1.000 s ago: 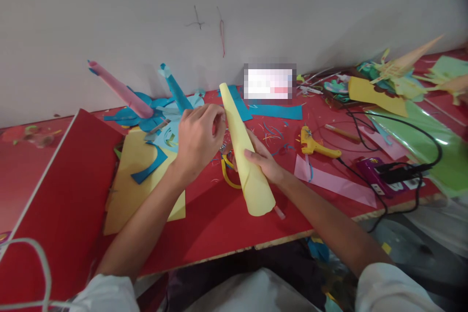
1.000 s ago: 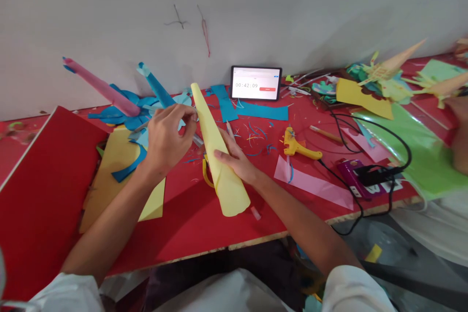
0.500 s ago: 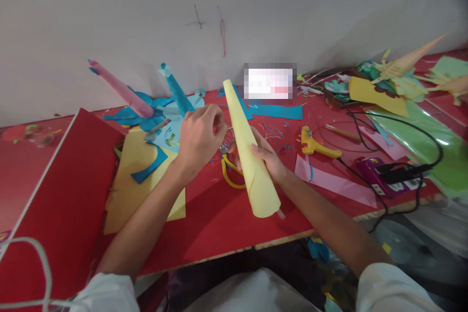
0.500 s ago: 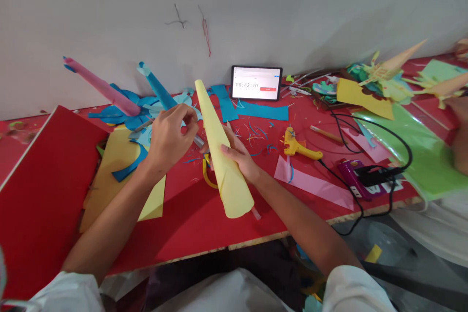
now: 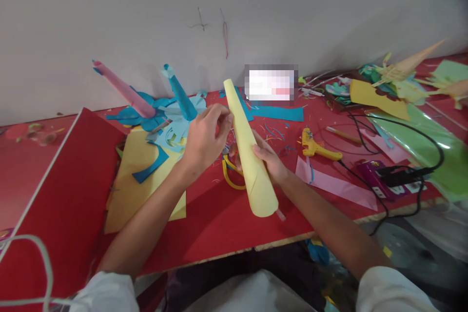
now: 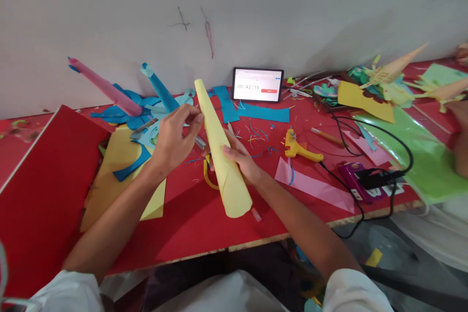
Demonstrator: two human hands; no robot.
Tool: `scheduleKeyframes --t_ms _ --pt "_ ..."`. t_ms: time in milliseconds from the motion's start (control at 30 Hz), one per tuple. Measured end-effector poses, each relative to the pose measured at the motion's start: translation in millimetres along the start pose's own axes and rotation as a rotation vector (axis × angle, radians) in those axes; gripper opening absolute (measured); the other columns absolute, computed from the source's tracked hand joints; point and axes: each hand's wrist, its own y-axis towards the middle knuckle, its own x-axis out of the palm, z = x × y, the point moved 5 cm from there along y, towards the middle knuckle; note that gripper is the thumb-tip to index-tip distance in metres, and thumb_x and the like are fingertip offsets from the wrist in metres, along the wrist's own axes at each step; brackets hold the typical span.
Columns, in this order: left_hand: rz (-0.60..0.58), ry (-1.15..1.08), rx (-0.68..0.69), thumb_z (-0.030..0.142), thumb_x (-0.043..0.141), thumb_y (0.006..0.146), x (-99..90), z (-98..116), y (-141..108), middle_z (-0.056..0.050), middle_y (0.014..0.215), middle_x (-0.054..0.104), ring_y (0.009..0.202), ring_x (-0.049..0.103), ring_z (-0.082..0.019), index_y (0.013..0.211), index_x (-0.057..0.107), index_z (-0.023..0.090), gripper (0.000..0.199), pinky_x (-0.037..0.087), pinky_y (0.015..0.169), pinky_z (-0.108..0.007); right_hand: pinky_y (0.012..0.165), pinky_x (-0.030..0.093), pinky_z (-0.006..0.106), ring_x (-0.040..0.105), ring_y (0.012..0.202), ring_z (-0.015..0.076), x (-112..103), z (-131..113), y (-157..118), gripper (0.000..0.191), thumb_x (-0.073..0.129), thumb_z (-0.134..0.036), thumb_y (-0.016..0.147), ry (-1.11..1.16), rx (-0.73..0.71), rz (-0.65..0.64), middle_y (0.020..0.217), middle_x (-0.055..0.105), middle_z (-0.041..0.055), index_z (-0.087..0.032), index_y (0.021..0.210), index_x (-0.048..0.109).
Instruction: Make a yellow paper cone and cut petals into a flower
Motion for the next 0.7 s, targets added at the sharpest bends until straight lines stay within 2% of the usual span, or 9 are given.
scheduleKeyframes --t_ms 100,167,300,500,700 --pt "-0.006 -0.002 0.014 0.016 0.05 0.1 0.5 0 0 -0.003 0.087 0.068 0.078 0.061 -0.017 0.087 0.053 0.024 0.016 0.048 0.075 -0.034 0.061 0.062 0.031 0.075 0.079 0.0216 0 4 2 0.066 0.082 -0.065 0.084 -0.02 0.039 -0.024 0.1 0.078 0.0072 -0.024 0.131 0.062" --pt "-0.019 0.015 0.021 0.015 0.05 0.099 1.9 1 -1 -0.003 0.087 0.068 0.078 0.06 -0.018 0.087 0.053 0.024 0.015 0.049 0.076 -0.035 0.066 0.064 0.031 0.077 0.087 0.0228 2 5 2 0.071 0.083 -0.069 0.081 -0.03 0.029 -0.042 0.103 0.078 0.0076 -0.024 0.131 0.061" --pt "-0.073 0.037 0.019 0.018 0.052 0.099 8.3 1 -3 -0.004 0.086 0.068 0.078 0.062 -0.018 0.088 0.054 0.023 0.013 0.049 0.074 -0.035 0.065 0.063 0.03 0.076 0.086 0.0216 5 6 1 0.077 0.091 -0.062 0.077 -0.07 0.021 -0.022 0.105 0.077 0.005 -0.029 0.135 0.054" --pt "-0.029 0.026 -0.003 0.013 0.052 0.096 7.1 -7 -2 -0.003 0.088 0.071 0.08 0.064 -0.018 0.089 0.055 0.024 0.013 0.05 0.076 -0.034 0.057 0.06 0.027 0.071 0.068 0.0166 -3 5 1 0.053 0.088 -0.047 0.082 -0.03 0.072 0.099 0.088 0.074 0.0007 -0.025 0.12 0.059" --pt "0.072 0.048 -0.025 0.011 0.052 0.095 -5.3 -20 3 -0.003 0.086 0.069 0.082 0.066 -0.017 0.088 0.055 0.023 0.015 0.052 0.079 -0.034 0.051 0.055 0.024 0.066 0.063 0.0146 7 -1 1 0.043 0.083 -0.046 0.084 0.042 0.062 -0.038 0.085 0.073 0.0008 -0.023 0.111 0.057"
